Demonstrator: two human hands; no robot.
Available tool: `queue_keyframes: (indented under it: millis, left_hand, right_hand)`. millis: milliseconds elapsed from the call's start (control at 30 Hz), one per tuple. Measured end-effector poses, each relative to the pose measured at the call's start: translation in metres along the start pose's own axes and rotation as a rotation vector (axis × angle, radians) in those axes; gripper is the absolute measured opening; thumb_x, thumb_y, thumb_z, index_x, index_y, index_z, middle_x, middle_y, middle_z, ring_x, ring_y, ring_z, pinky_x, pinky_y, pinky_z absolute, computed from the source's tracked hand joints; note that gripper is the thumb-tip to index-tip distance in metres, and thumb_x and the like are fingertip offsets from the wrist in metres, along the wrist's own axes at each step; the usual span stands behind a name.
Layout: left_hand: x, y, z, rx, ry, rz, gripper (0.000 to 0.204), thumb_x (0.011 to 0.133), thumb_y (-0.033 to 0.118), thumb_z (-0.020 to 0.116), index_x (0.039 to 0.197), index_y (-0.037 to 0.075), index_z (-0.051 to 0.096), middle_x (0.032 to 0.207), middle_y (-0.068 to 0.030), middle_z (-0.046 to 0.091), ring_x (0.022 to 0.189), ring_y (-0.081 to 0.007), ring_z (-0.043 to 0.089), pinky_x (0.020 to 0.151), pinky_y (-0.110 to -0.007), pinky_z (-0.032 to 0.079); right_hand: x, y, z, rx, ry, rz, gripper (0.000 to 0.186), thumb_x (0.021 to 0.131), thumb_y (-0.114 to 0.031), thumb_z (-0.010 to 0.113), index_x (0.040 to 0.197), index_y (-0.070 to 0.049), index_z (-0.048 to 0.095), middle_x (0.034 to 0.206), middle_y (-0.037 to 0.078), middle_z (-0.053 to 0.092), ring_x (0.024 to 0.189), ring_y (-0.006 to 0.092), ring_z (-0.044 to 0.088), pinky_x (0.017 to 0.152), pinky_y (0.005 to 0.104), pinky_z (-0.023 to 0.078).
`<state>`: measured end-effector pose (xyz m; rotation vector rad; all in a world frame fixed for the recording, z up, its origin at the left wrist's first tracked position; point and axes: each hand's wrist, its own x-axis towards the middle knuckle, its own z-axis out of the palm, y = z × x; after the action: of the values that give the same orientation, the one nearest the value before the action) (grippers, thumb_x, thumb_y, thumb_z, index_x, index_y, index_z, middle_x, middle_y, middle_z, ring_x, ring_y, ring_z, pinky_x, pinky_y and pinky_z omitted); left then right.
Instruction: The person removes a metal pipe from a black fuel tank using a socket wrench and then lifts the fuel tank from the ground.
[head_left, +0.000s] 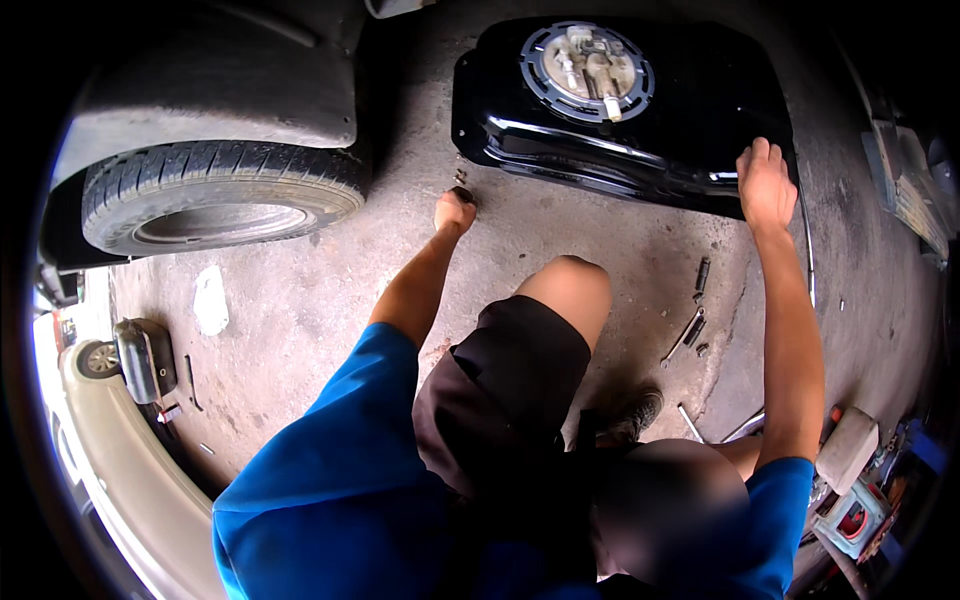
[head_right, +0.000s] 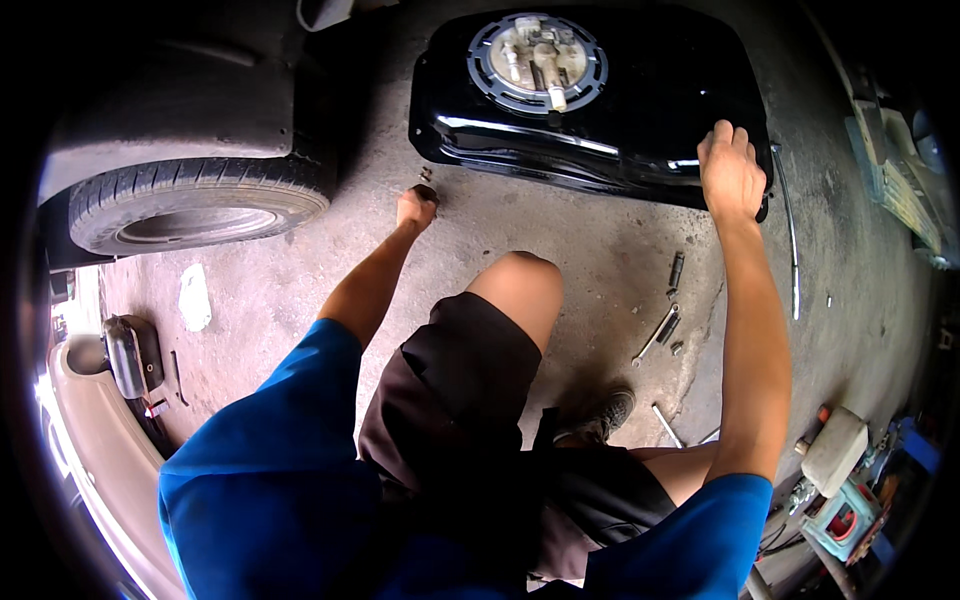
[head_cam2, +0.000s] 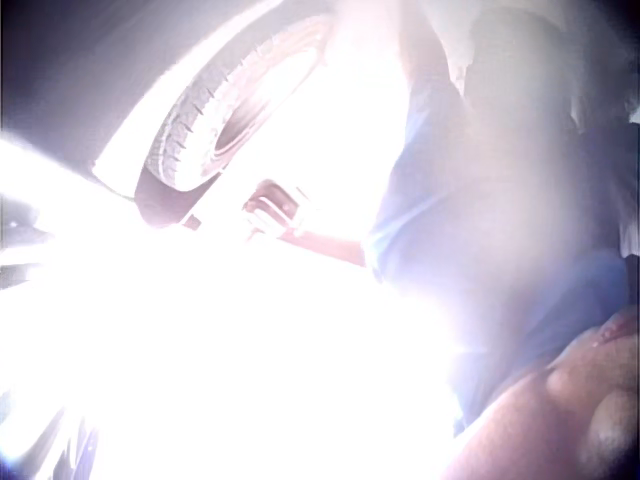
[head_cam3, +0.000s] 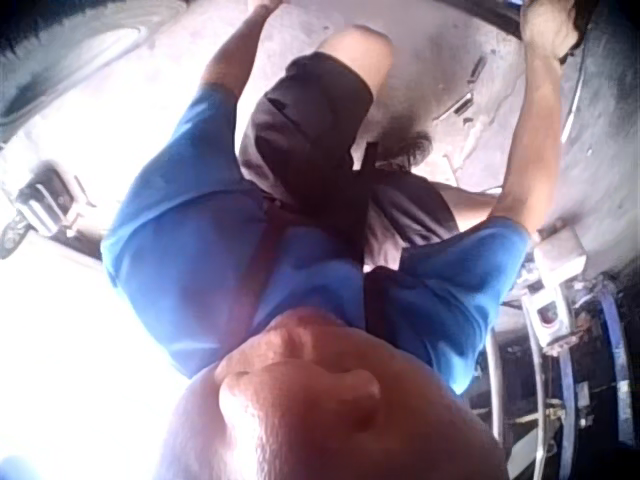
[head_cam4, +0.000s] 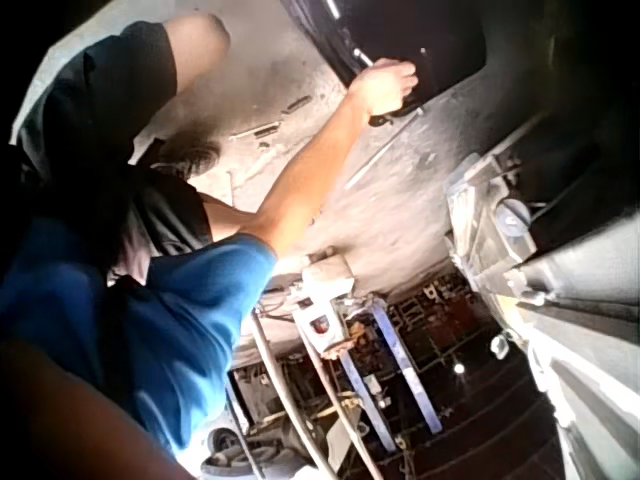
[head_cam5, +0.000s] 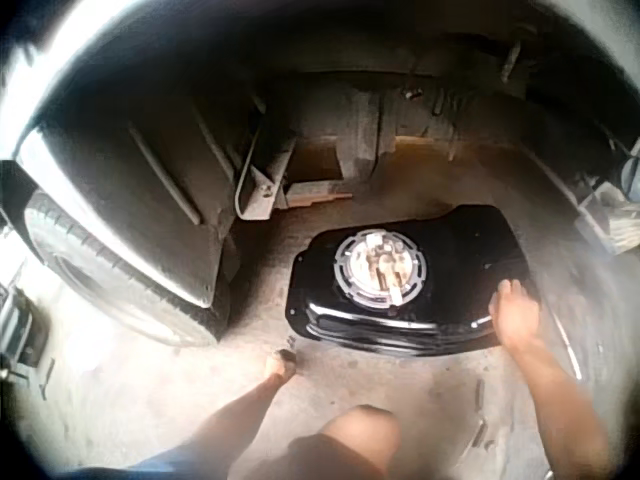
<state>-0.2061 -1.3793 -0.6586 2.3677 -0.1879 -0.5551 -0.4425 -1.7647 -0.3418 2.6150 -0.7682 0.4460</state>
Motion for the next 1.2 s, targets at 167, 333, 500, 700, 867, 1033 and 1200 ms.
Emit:
queue_keyframes:
  millis: [167, 333, 500, 700, 867, 1033, 1200]
  left_hand:
    - [0.013, -0.023, -0.024, -0.085, 0.013, -0.056, 0.027, 0.076, 0.014, 0.060, 0.097, 0.011, 0.076, 0.100, -0.0202, 0.072, 0.101, -0.0369, 0.068, 0.091, -0.042, 0.054]
    - [0.023, -0.025, -0.040, -0.018, 0.093, -0.038, 0.029, 0.076, 0.013, 0.059, 0.100, 0.010, 0.075, 0.104, -0.0195, 0.072, 0.102, -0.0364, 0.068, 0.091, -0.042, 0.054]
    - [0.015, 0.023, -0.050, 0.153, 0.144, -0.069, 0.029, 0.077, 0.014, 0.063, 0.105, 0.010, 0.073, 0.110, -0.0185, 0.070, 0.106, -0.0360, 0.066, 0.094, -0.043, 0.053]
    - [0.060, 0.004, -0.069, 0.112, 0.168, 0.017, 0.040, 0.077, 0.017, 0.071, 0.116, 0.010, 0.067, 0.119, -0.0187, 0.065, 0.109, -0.0374, 0.064, 0.094, -0.045, 0.053]
    - [0.075, 0.018, -0.053, 0.245, 0.183, 0.186, 0.038, 0.080, 0.012, 0.068, 0.118, 0.008, 0.065, 0.122, -0.0196, 0.060, 0.111, -0.0404, 0.061, 0.095, -0.045, 0.052]
    - [0.093, 0.020, -0.035, 0.316, 0.093, 0.149, 0.040, 0.082, 0.015, 0.067, 0.122, 0.009, 0.063, 0.124, -0.0214, 0.060, 0.112, -0.0406, 0.061, 0.093, -0.045, 0.053]
    - [0.086, 0.035, -0.017, 0.318, 0.077, 0.150, 0.044, 0.081, 0.023, 0.069, 0.124, 0.011, 0.063, 0.125, -0.0187, 0.065, 0.117, -0.0371, 0.061, 0.096, -0.044, 0.052]
  right_hand:
    - [0.009, -0.031, -0.029, 0.018, -0.365, -0.096, 0.038, 0.097, -0.035, 0.057, 0.117, -0.004, 0.049, 0.117, 0.019, 0.053, 0.111, 0.0381, 0.056, 0.086, 0.0478, 0.055]
    - [0.012, -0.039, -0.037, 0.050, -0.404, -0.125, 0.041, 0.096, -0.034, 0.059, 0.121, -0.004, 0.047, 0.118, 0.019, 0.051, 0.112, 0.0383, 0.054, 0.089, 0.0471, 0.054]
    - [0.009, -0.031, -0.037, 0.067, -0.339, -0.134, 0.036, 0.095, -0.033, 0.062, 0.115, -0.005, 0.051, 0.114, 0.016, 0.052, 0.109, 0.0349, 0.055, 0.086, 0.0468, 0.055]
    - [0.017, -0.035, -0.026, 0.178, -0.266, -0.172, 0.030, 0.093, -0.032, 0.063, 0.104, -0.005, 0.055, 0.105, 0.014, 0.054, 0.099, 0.0330, 0.060, 0.080, 0.0462, 0.055]
    - [0.020, -0.025, -0.022, 0.219, -0.191, -0.170, 0.028, 0.093, -0.032, 0.065, 0.098, -0.006, 0.057, 0.098, 0.011, 0.055, 0.091, 0.0296, 0.063, 0.073, 0.0429, 0.056]
    - [0.021, -0.022, -0.021, 0.228, -0.194, -0.147, 0.027, 0.093, -0.032, 0.064, 0.094, -0.005, 0.058, 0.095, 0.010, 0.056, 0.086, 0.0274, 0.064, 0.071, 0.0407, 0.056]
    - [0.020, -0.014, -0.014, 0.220, -0.195, -0.133, 0.028, 0.093, -0.033, 0.064, 0.093, -0.006, 0.059, 0.095, 0.010, 0.056, 0.086, 0.0264, 0.065, 0.070, 0.0399, 0.057]
